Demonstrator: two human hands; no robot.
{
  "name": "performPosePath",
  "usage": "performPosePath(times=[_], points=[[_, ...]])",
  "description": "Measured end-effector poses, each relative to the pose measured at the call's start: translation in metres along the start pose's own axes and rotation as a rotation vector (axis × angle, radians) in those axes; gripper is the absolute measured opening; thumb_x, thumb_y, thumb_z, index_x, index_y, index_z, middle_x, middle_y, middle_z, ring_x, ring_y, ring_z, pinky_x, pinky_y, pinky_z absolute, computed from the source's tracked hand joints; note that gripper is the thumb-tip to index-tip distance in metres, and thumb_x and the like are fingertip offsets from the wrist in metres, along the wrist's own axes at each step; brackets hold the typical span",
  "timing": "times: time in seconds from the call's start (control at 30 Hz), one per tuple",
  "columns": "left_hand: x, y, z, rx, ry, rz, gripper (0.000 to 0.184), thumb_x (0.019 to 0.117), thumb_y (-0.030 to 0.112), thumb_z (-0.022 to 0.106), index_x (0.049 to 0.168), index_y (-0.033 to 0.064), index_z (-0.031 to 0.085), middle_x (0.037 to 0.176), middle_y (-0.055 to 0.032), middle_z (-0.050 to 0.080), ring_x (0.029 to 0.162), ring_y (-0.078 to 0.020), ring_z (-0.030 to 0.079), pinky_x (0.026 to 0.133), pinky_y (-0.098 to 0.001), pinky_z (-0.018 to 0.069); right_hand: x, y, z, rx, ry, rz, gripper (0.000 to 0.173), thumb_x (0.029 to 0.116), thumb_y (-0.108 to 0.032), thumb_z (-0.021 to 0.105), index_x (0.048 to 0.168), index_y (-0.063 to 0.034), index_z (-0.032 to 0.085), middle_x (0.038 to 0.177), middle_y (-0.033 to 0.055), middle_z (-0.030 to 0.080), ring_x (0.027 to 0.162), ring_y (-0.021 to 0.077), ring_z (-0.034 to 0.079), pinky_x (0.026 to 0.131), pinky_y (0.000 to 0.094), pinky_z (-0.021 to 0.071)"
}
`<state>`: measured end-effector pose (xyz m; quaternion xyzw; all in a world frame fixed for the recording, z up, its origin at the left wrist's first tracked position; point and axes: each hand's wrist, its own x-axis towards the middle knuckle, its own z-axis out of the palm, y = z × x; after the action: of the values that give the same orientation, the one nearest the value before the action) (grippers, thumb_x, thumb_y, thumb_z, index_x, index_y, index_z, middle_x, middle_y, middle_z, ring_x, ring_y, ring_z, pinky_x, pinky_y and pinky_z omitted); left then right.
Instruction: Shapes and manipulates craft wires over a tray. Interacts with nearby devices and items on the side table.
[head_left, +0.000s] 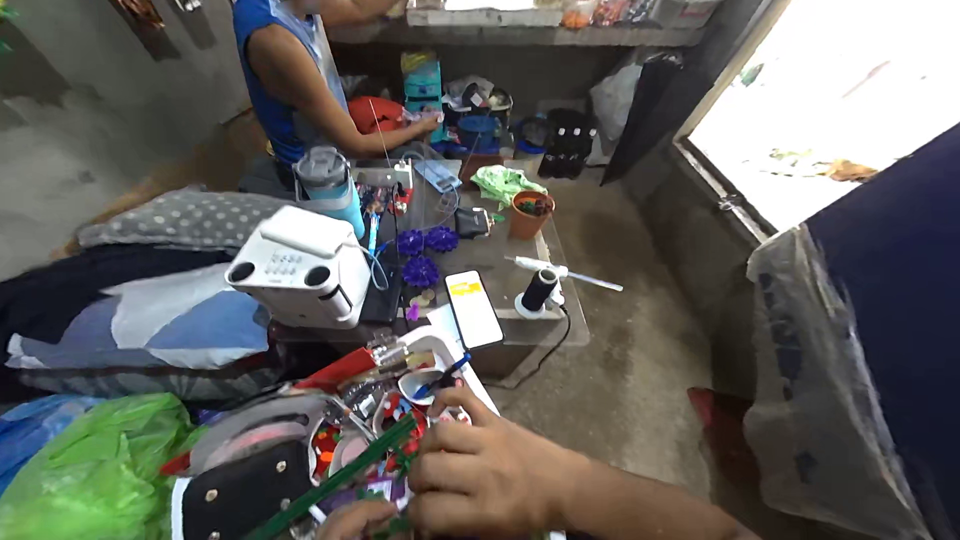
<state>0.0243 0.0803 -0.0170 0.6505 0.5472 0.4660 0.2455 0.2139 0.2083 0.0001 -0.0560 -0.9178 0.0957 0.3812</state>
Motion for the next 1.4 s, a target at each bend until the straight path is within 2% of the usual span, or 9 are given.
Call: performPosePath(times=[0.17, 0.23, 0.4, 0.6, 0.67, 0.83, 1.03, 1.2, 1.4], points=[[-0.005, -0.004, -0.011, 0.056, 0.035, -0.005, 0.012, 0.1024, 0.019, 0.062, 0.109, 0.0090, 0.063, 0.109, 0.0027, 0.067, 0.107, 0.0038, 0.061, 0.092, -0.0158, 0.0513, 0.001, -0.001, -0.009, -0.007, 0.027, 0.054, 0.012, 0.1027, -0.015, 0.059, 0.099, -0.0137, 0.071, 0.098, 0.0049, 0.069, 0.101, 0.0218, 0.064, 0.108, 0.0472, 0.0405], [-0.007, -0.007, -0.015, 0.055, 0.030, -0.031, 0.010, 0.1024, 0.018, 0.062, 0.110, 0.0113, 0.063, 0.110, 0.0062, 0.069, 0.107, 0.0047, 0.062, 0.091, -0.0158, 0.0515, -0.011, 0.011, -0.014, -0.059, 0.124, 0.207, 0.015, 0.1057, -0.025, 0.057, 0.103, -0.0151, 0.068, 0.100, 0.0028, 0.071, 0.103, 0.0172, 0.067, 0.104, 0.0407, 0.0458], [-0.005, -0.011, -0.024, 0.001, 0.132, -0.060, 0.011, 0.1021, 0.019, 0.063, 0.113, 0.0207, 0.066, 0.111, 0.0170, 0.069, 0.107, 0.0040, 0.063, 0.093, -0.0183, 0.0534, -0.068, 0.072, -0.020, -0.087, 0.392, 0.746, 0.023, 0.0993, 0.000, 0.048, 0.111, 0.0021, 0.068, 0.105, 0.0102, 0.070, 0.096, 0.0143, 0.069, 0.088, 0.0326, 0.0585], [0.006, -0.016, -0.028, -0.071, 0.169, -0.084, 0.021, 0.1004, 0.013, 0.064, 0.120, 0.0219, 0.063, 0.111, 0.0173, 0.068, 0.101, 0.0006, 0.066, 0.088, -0.0194, 0.0562, -0.119, 0.115, 0.017, 0.040, 0.455, 0.946, 0.022, 0.0971, 0.002, 0.046, 0.094, -0.0001, 0.068, 0.088, 0.0068, 0.068, 0.081, 0.0119, 0.065, 0.076, 0.0302, 0.0557], [0.010, -0.015, -0.025, -0.089, 0.168, -0.093, 0.025, 0.0996, 0.012, 0.065, 0.122, 0.0231, 0.061, 0.111, 0.0171, 0.067, 0.100, 0.0000, 0.066, 0.088, -0.0194, 0.0558, -0.125, 0.123, 0.025, 0.055, 0.460, 0.999, 0.023, 0.0987, 0.001, 0.045, 0.095, 0.0006, 0.068, 0.089, 0.0078, 0.068, 0.084, 0.0132, 0.065, 0.078, 0.0319, 0.0552], [0.015, -0.018, -0.018, -0.118, 0.157, -0.070, 0.031, 0.0990, 0.009, 0.062, 0.124, 0.0262, 0.058, 0.113, 0.0156, 0.067, 0.101, -0.0016, 0.066, 0.088, -0.0199, 0.0561, -0.128, 0.141, 0.036, 0.019, 0.434, 1.050, 0.023, 0.1029, -0.010, 0.053, 0.119, 0.0036, 0.063, 0.114, 0.0175, 0.065, 0.099, 0.0209, 0.067, 0.086, 0.0361, 0.0587], [0.019, -0.021, -0.020, -0.077, 0.094, -0.036, 0.018, 0.1019, 0.010, 0.058, 0.113, 0.0207, 0.066, 0.112, 0.0144, 0.064, 0.105, 0.0015, 0.061, 0.090, -0.0165, 0.0516, -0.130, 0.153, 0.049, -0.061, 0.353, 1.001, 0.030, 0.1038, -0.013, 0.055, 0.128, 0.0038, 0.061, 0.134, 0.0215, 0.060, 0.124, 0.0287, 0.061, 0.105, 0.0415, 0.0516], [0.021, -0.022, -0.017, -0.067, 0.081, -0.067, 0.016, 0.1030, 0.013, 0.059, 0.112, 0.0202, 0.070, 0.111, 0.0140, 0.065, 0.104, 0.0020, 0.061, 0.088, -0.0154, 0.0516, -0.121, 0.161, 0.048, -0.062, 0.224, 1.045, 0.035, 0.1065, -0.018, 0.051, 0.137, -0.0009, 0.059, 0.143, 0.0224, 0.053, 0.130, 0.0340, 0.056, 0.106, 0.0478, 0.0493], [0.022, -0.021, -0.016, -0.071, 0.083, -0.097, 0.018, 0.1019, 0.015, 0.062, 0.116, 0.0218, 0.071, 0.115, 0.0146, 0.066, 0.109, 0.0002, 0.063, 0.091, -0.0173, 0.0535, -0.113, 0.176, 0.051, -0.012, 0.234, 1.034, 0.035, 0.1074, -0.019, 0.051, 0.140, -0.0065, 0.059, 0.146, 0.0229, 0.049, 0.131, 0.0366, 0.052, 0.105, 0.0508, 0.0488]])
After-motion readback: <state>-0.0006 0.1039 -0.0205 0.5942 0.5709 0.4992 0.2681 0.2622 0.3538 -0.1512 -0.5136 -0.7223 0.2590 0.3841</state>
